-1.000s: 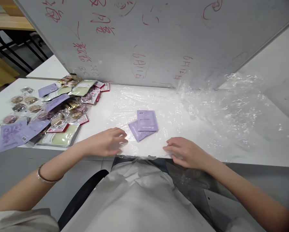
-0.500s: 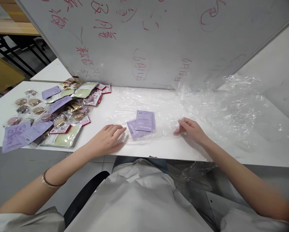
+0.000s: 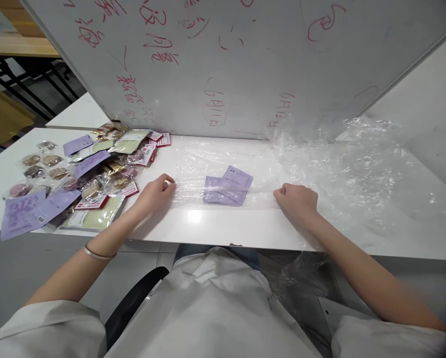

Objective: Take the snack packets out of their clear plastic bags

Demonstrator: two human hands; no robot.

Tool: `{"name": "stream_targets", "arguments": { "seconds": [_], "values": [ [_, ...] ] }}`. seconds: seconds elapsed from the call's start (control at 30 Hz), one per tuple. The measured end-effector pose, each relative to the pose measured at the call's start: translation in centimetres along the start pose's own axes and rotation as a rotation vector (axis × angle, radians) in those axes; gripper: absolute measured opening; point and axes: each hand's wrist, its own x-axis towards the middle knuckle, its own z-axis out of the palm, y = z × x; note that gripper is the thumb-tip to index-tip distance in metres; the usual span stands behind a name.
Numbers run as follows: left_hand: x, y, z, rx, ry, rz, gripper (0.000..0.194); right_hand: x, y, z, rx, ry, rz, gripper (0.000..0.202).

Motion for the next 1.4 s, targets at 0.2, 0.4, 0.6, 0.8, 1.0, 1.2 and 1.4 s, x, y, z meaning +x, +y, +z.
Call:
{"name": "stream_targets", "arguments": {
  "seconds": [0.2, 0.4, 0.6, 0.8, 1.0, 1.2, 1.4],
  "values": [
    [-3.2, 1.8, 0.6, 0.315, 0.163, 0.805, 0.013, -1.1, -0.2, -0.5, 0.101, 0.21, -0.275, 0.023],
    [-2.3, 4.1, 1.9, 0.385, -0.224, 0.919, 0.059, -1.4, -1.0, -0.1, 0.285, -0.013, -1.018, 0.058],
    [1.4, 3.1, 1.4, 0.257, -0.329, 0.614, 0.051, 0.7, -1.1, 1.1, 0.273, -0.072, -0.898, 0.059],
    [2.5, 2.2, -1.0, -0.141, -0.427, 0.405, 0.04, 1.9, -1.0, -1.0, 0.522, -0.106, -0.652, 0.03],
    [3.6, 2.7, 0.0, -0.296, -0.351, 0.261, 0.037, 2.7, -3.0, -1.4, 0.705, -0.142, -0.332, 0.017],
    [4.6, 4.2, -1.0, -0.386, -0.352, 0.226, 0.035, 5.2, -3.5, -1.8, 0.731, 0.031, -0.319, 0.022],
    [5.6, 4.6, -1.9, -0.445, -0.349, 0.12, 0.046, 6.4, -4.4, -3.8, 0.717, 0.006, -0.247, 0.021]
  ]
}}
